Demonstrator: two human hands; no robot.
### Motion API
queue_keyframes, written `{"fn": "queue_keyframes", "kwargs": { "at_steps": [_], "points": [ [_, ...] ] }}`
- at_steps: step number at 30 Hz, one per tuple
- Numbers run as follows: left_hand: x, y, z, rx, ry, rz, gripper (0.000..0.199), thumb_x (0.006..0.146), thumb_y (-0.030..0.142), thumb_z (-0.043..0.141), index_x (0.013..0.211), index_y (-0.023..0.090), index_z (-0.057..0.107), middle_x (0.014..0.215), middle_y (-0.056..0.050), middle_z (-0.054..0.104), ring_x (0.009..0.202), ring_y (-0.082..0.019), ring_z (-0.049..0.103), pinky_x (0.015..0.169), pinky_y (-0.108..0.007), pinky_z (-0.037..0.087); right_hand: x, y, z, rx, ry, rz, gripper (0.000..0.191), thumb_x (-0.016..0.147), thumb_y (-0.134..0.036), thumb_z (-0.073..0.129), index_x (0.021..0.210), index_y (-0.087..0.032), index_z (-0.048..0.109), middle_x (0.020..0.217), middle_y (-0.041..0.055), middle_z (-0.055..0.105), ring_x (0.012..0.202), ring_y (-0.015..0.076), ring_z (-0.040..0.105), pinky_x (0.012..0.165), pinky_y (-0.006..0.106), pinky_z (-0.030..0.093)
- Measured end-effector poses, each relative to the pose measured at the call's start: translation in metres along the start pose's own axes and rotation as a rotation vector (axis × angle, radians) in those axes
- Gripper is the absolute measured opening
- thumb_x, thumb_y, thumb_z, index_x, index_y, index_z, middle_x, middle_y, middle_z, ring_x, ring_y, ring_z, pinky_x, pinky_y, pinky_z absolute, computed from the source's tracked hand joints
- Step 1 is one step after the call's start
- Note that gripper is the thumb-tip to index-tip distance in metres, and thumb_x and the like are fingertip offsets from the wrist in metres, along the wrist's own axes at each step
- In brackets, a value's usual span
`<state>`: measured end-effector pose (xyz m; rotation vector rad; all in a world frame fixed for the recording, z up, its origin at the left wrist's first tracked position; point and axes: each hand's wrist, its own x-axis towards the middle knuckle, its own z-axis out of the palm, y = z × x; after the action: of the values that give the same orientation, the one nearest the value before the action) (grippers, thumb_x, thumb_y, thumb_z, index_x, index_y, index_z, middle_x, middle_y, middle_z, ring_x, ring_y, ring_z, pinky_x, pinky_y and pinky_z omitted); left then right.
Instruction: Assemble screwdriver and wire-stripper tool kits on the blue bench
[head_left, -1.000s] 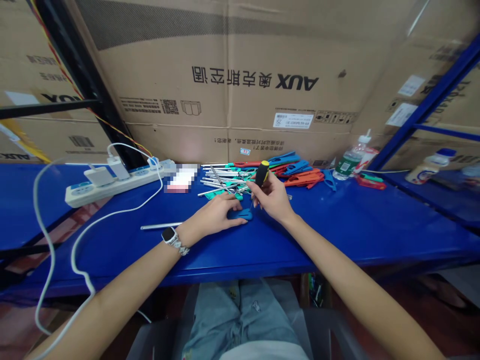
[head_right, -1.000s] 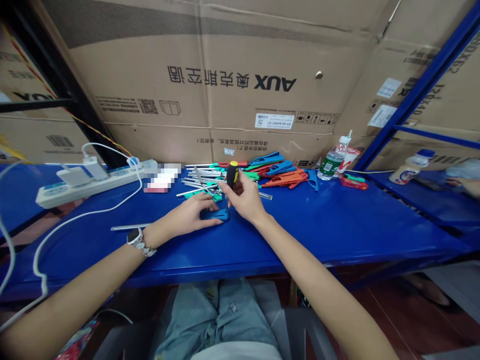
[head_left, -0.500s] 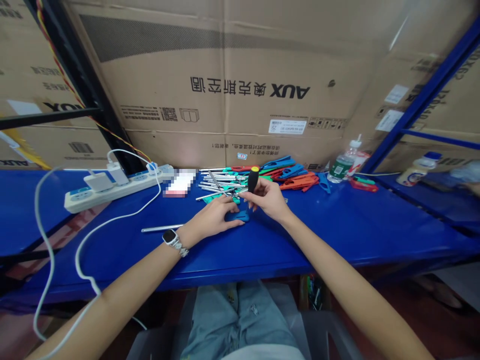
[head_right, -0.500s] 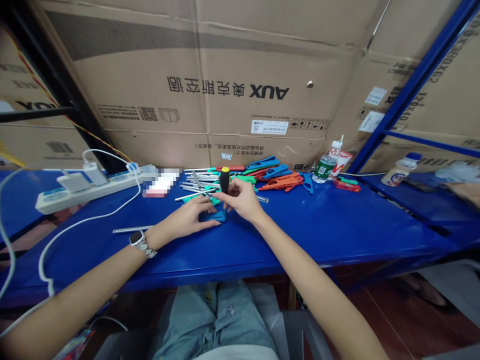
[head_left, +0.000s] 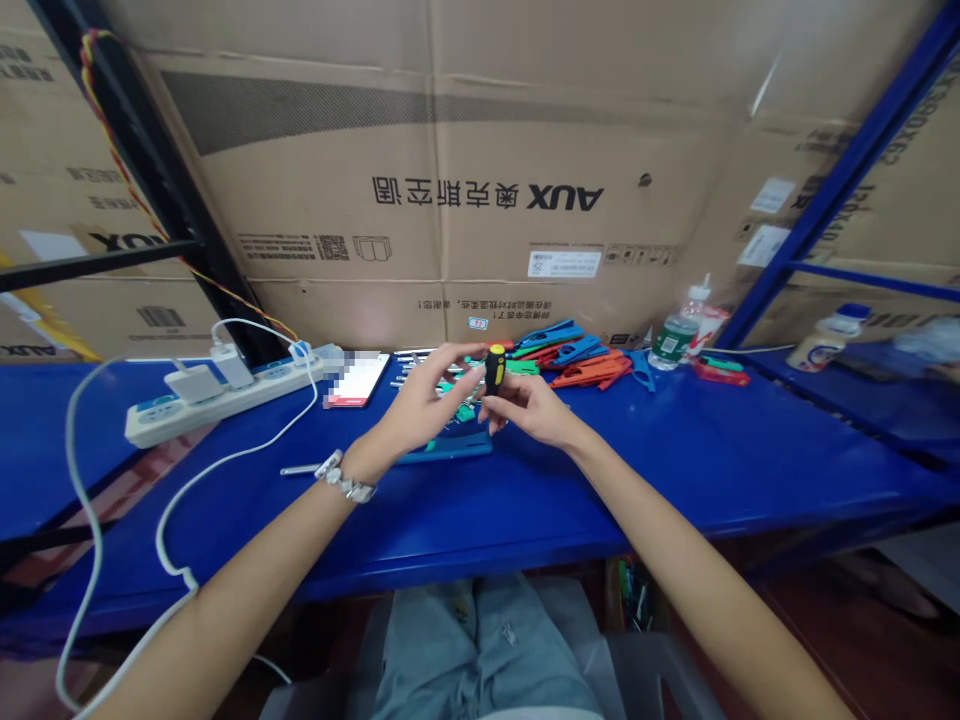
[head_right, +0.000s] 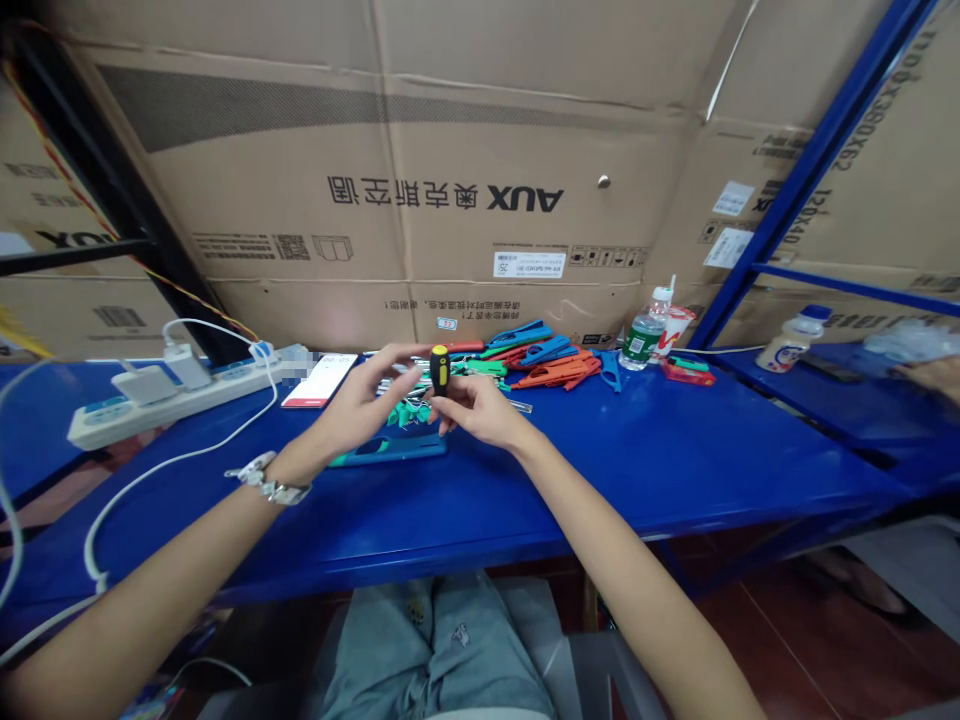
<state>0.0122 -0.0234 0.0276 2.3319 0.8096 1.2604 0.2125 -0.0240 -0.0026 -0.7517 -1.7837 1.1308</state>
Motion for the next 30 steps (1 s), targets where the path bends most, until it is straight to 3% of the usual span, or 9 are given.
{"fn": "queue_keyframes", "kwargs": {
  "at_steps": [2,5,12,15,18,20,23,27,30],
  "points": [
    [0.019,0.012,0.002,-0.108,-0.066,-0.017,0.034,0.101,0.042,0.051,0.125,0.022,0.065,0.12,-0.01,0.071,0.11,-0.022,0.066,0.087,-0.035,0.054,0.0,-0.001,0.0,-0.046,-0.001,-0.02,0.043,0.083,-0.061,0.072,0.084,-0.018,0.065,0.075,0.0039,0.072,0.058,0.0159,0.067,0.061,0.033,0.057],
    [0.035,0.016,0.01,-0.236,-0.118,-0.048,0.031,0.098,0.041,0.057,0.115,0.019,0.072,0.108,-0.01,0.075,0.089,-0.019,0.069,0.072,-0.031,0.054,-0.001,-0.001,0.004,-0.093,0.01,-0.034,0.043,0.086,-0.061,0.067,0.078,-0.018,0.063,0.073,0.0044,0.07,0.058,0.016,0.065,0.061,0.033,0.056],
    [0.034,-0.001,0.031,-0.237,0.246,-0.061,0.032,0.079,0.045,0.081,0.085,0.018,0.064,0.087,-0.005,0.071,0.074,-0.014,0.062,0.068,-0.03,0.051,0.003,0.009,0.029,-0.061,0.366,-0.009,0.047,0.071,-0.053,0.084,0.081,-0.026,0.047,0.059,-0.0041,0.062,0.042,0.016,0.056,0.04,0.029,0.042],
    [0.028,0.001,0.028,-0.203,0.178,-0.031,0.031,0.09,0.05,0.068,0.095,0.019,0.063,0.099,-0.007,0.072,0.088,-0.017,0.066,0.079,-0.032,0.054,0.004,0.007,0.027,-0.024,0.325,0.011,0.053,0.071,-0.058,0.082,0.071,-0.026,0.041,0.062,-0.0009,0.066,0.045,0.0166,0.058,0.039,0.029,0.042],
    [0.022,0.005,0.021,-0.266,0.047,0.002,0.035,0.103,0.046,0.045,0.119,0.021,0.063,0.114,-0.01,0.072,0.104,-0.02,0.067,0.086,-0.034,0.055,0.001,0.001,0.015,-0.047,0.2,0.027,0.045,0.075,-0.059,0.079,0.077,-0.023,0.052,0.072,0.0032,0.072,0.053,0.0178,0.064,0.04,0.027,0.044],
    [0.019,0.005,0.02,-0.31,0.034,-0.014,0.035,0.104,0.043,0.045,0.123,0.022,0.065,0.111,-0.009,0.073,0.1,-0.02,0.069,0.081,-0.033,0.056,-0.002,-0.002,0.009,-0.092,0.115,0.016,0.041,0.081,-0.059,0.073,0.087,-0.021,0.06,0.079,0.0053,0.074,0.058,0.0181,0.067,0.041,0.026,0.046],
    [0.022,0.002,0.026,-0.328,0.137,-0.016,0.027,0.094,0.042,0.065,0.11,0.02,0.069,0.096,-0.007,0.074,0.085,-0.018,0.068,0.073,-0.031,0.055,-0.002,0.0,0.01,-0.171,0.109,-0.041,0.037,0.087,-0.056,0.067,0.092,-0.02,0.063,0.079,0.005,0.072,0.06,0.0169,0.066,0.045,0.026,0.048],
    [0.03,-0.003,0.039,-0.235,0.33,0.036,0.032,0.078,0.044,0.082,0.086,0.021,0.062,0.085,-0.002,0.068,0.076,-0.015,0.062,0.071,-0.03,0.052,0.003,0.008,0.02,-0.164,0.354,-0.051,0.04,0.076,-0.053,0.079,0.082,-0.021,0.056,0.058,-0.0025,0.06,0.047,0.0138,0.056,0.043,0.026,0.044],
    [0.028,0.0,0.04,-0.152,0.3,0.072,0.03,0.084,0.046,0.077,0.093,0.022,0.061,0.094,-0.005,0.068,0.087,-0.017,0.063,0.08,-0.033,0.052,0.005,0.006,0.02,-0.108,0.314,-0.016,0.045,0.073,-0.057,0.081,0.072,-0.022,0.052,0.054,-0.0022,0.058,0.043,0.0136,0.053,0.039,0.026,0.041]
  ]
}}
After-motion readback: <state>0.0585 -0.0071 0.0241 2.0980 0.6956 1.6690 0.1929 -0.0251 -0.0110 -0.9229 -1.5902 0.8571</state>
